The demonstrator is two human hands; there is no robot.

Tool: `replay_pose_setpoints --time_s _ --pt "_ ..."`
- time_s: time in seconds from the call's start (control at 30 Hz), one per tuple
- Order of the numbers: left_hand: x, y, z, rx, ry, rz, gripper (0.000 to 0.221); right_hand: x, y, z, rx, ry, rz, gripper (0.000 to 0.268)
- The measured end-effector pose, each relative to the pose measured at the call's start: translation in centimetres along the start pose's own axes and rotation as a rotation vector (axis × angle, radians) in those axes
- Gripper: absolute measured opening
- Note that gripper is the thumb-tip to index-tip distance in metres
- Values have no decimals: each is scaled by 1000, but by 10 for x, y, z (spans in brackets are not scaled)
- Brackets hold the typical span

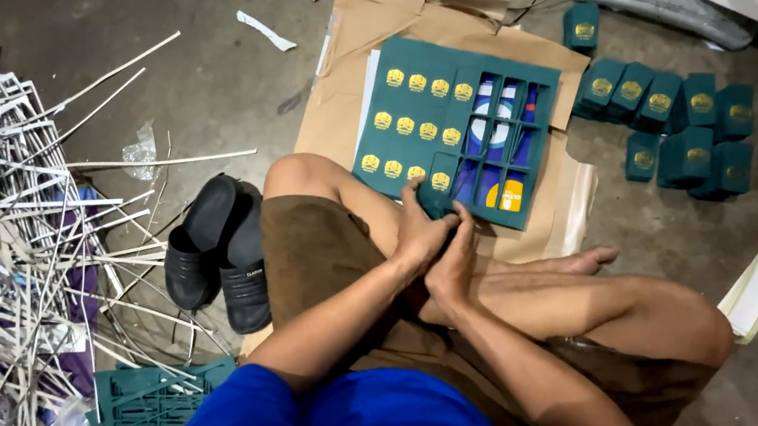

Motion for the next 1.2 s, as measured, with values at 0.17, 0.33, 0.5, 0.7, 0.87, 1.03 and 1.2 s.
replay_pose_setpoints --time_s 0.17,0.33,0.5,0.7,0.87,1.03,1.2 --pt "12 5 10 -62 -87 -41 81 10 -6 -11 -179 -94 -123 88" --pt "8 10 12 -5 -214 -179 76 -16 1 -7 -310 -79 50 87" --pt "6 11 12 -20 -195 -168 78 7 14 -10 -253 -146 97 42" --pt "-34 5 -28 99 -39 179 64 -79 17 -30 -218 73 77 58" --pt "-34 -21 -29 -177 227 954 45 -81 23 -23 11 168 -3 52" --pt "15 -13 8 -188 318 787 50 -61 20 -16 28 236 -141 62" --pt "4 -33 -1 -215 252 825 60 -62 30 -19 35 203 -105 63"
Point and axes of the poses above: each hand's wrist, its own z-axis away from the middle knuckle, its own y-axis out of the back of the hand, x = y × z, the point moved 7 cm from there along -z, towards the middle knuckle, and after that the axes turned 12 degrees about -z, right-handed, at the moved point
